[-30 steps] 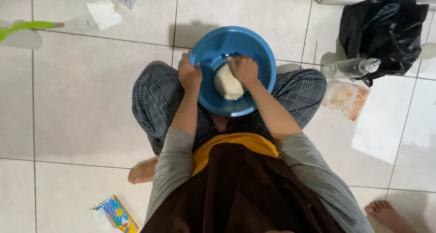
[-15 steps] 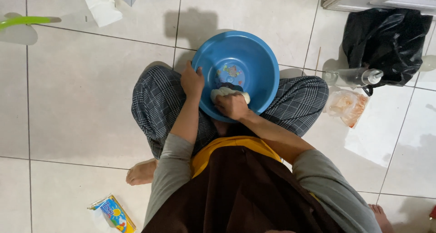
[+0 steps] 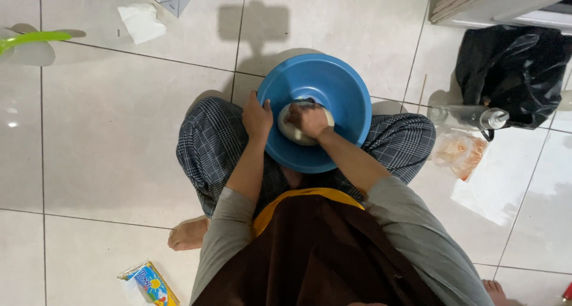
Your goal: The person is kneading a ball of dough in a blue plastic bowl while sitting on the floor.
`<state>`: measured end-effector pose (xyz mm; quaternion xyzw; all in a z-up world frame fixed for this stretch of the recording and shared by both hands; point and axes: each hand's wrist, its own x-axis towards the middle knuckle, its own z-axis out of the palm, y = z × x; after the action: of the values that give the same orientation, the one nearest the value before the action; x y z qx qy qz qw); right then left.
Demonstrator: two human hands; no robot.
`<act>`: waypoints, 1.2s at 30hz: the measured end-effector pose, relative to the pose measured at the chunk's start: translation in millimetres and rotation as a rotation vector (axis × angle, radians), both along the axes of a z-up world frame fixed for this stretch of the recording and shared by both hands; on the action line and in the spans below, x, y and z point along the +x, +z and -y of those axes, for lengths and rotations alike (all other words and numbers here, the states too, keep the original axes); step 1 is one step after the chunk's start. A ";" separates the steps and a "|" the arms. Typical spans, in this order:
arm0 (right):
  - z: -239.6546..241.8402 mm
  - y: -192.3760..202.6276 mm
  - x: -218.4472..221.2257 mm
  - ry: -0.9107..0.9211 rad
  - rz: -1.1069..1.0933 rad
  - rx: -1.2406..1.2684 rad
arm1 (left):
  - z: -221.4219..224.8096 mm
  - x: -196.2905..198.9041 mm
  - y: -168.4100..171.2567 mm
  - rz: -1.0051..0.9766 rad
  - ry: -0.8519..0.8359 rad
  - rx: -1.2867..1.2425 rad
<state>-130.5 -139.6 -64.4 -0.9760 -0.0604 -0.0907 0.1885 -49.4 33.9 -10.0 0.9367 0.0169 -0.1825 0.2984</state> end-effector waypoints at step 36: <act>-29.0 62.6 -46.6 -0.292 -0.106 0.205 | 2.3 4.6 -22.4 0.100 -0.018 0.009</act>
<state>-177.1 -110.6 -1.8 -0.9535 0.1018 -0.0711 0.2746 -44.8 31.6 -32.3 0.9460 -0.0055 -0.1381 0.2931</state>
